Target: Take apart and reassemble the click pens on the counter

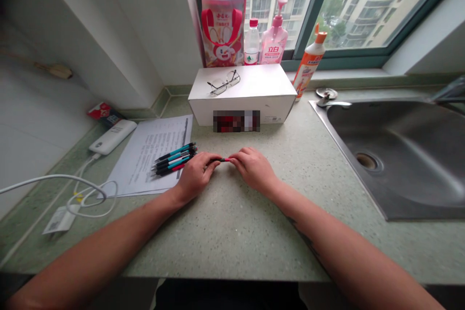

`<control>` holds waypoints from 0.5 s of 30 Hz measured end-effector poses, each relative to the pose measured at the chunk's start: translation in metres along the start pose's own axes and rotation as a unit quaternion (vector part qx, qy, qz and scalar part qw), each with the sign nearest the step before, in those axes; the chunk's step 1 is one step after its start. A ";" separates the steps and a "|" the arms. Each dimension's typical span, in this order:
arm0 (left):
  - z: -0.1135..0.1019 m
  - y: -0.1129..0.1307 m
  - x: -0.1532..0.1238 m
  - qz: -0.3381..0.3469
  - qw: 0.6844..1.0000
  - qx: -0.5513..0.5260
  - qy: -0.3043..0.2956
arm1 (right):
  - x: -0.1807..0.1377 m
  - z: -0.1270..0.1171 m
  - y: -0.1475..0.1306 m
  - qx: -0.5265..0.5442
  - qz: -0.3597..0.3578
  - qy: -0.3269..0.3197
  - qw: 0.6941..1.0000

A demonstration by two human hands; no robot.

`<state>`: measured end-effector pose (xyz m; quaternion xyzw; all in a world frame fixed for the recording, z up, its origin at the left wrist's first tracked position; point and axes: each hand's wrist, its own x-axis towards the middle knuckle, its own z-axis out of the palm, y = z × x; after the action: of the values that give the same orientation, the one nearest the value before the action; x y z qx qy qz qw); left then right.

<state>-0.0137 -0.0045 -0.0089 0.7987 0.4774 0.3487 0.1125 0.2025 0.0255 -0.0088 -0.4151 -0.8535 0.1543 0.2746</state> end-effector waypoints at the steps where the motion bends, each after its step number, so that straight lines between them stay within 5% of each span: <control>1: 0.000 0.001 0.000 0.001 1.000 0.002 -0.004 | 0.000 -0.001 0.000 0.003 -0.009 0.010 1.000; 8: 0.000 0.003 0.000 0.040 0.998 0.026 -0.028 | -0.002 0.000 -0.004 0.022 -0.065 0.057 0.996; 15: -0.001 0.003 0.000 0.036 0.999 0.034 -0.014 | -0.002 0.002 -0.007 0.001 -0.003 0.019 1.000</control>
<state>-0.0126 -0.0063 -0.0067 0.8234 0.4586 0.3248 0.0791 0.1982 0.0202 -0.0075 -0.4149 -0.8493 0.1458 0.2920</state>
